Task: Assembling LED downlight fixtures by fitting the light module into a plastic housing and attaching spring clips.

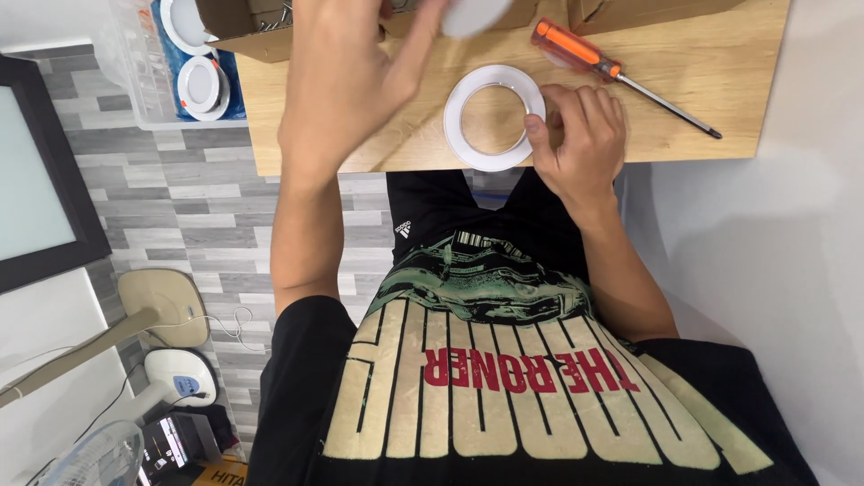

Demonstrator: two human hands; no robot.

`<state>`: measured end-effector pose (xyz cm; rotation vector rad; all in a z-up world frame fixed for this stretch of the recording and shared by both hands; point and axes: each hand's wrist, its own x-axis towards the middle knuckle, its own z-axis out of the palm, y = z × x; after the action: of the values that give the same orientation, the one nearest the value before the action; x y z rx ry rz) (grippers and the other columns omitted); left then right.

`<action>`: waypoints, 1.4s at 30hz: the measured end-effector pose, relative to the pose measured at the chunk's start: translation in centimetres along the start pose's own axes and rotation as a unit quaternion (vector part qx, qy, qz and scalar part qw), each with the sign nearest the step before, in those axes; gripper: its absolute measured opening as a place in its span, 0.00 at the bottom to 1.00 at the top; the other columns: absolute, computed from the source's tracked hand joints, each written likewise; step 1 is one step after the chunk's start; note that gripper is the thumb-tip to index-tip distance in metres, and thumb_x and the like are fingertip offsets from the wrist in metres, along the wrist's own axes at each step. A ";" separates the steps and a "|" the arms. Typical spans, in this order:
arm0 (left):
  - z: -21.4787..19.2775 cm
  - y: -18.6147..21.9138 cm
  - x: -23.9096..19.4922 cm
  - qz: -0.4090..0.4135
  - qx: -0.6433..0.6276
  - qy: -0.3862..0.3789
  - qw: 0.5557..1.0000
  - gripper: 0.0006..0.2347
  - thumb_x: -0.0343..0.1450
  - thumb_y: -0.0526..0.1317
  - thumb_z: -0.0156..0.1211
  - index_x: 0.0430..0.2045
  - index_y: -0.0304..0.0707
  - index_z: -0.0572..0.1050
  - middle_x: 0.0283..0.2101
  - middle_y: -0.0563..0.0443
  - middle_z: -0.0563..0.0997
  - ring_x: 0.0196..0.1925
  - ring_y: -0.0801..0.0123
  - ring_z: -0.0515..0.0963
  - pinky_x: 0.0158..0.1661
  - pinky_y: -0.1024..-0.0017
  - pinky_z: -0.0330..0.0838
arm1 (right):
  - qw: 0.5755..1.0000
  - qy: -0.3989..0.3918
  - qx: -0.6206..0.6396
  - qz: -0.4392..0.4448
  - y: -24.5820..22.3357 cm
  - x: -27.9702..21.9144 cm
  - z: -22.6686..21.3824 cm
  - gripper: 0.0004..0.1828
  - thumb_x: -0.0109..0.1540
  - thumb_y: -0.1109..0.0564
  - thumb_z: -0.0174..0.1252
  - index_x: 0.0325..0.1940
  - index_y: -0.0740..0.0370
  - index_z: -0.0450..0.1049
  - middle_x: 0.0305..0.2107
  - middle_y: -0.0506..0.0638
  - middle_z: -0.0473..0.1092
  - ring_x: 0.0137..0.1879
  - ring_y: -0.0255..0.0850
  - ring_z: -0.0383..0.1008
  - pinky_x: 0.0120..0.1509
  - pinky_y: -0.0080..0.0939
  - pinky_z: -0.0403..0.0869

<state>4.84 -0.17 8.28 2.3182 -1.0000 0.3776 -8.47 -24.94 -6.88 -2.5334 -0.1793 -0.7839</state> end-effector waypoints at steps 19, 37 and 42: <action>8.7 -1.4 -7.7 -0.086 -0.275 -0.137 0.948 0.30 0.68 0.43 0.89 0.59 0.38 0.73 0.50 0.48 0.78 0.48 0.65 0.78 0.53 0.68 0.72 | 0.966 -0.051 0.236 0.094 0.2 1.3 -2.3 0.32 0.84 0.44 0.39 0.56 0.77 0.77 0.34 0.58 0.74 0.43 0.50 0.77 0.52 0.49 0.74; 9.0 -0.4 -8.0 -0.006 -0.131 -0.127 0.983 0.21 0.77 0.45 0.78 0.55 0.35 0.72 0.66 0.38 0.71 0.66 0.45 0.73 0.60 0.46 0.72 | 0.970 -0.047 0.222 0.083 0.5 1.0 -1.7 0.34 0.84 0.42 0.38 0.55 0.78 0.78 0.35 0.61 0.75 0.43 0.51 0.77 0.51 0.49 0.73; 9.2 -0.3 -8.2 -0.018 -0.182 -0.131 0.974 0.21 0.77 0.44 0.79 0.56 0.35 0.72 0.66 0.38 0.70 0.68 0.44 0.72 0.65 0.44 0.70 | 0.972 -0.041 0.219 0.076 0.6 0.8 -1.5 0.34 0.84 0.43 0.37 0.56 0.78 0.78 0.34 0.60 0.74 0.42 0.50 0.76 0.50 0.48 0.73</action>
<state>-0.22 -0.98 -2.96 2.0783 -1.0480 -0.1256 -8.43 -26.22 -5.58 -2.1313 -0.1636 -0.5123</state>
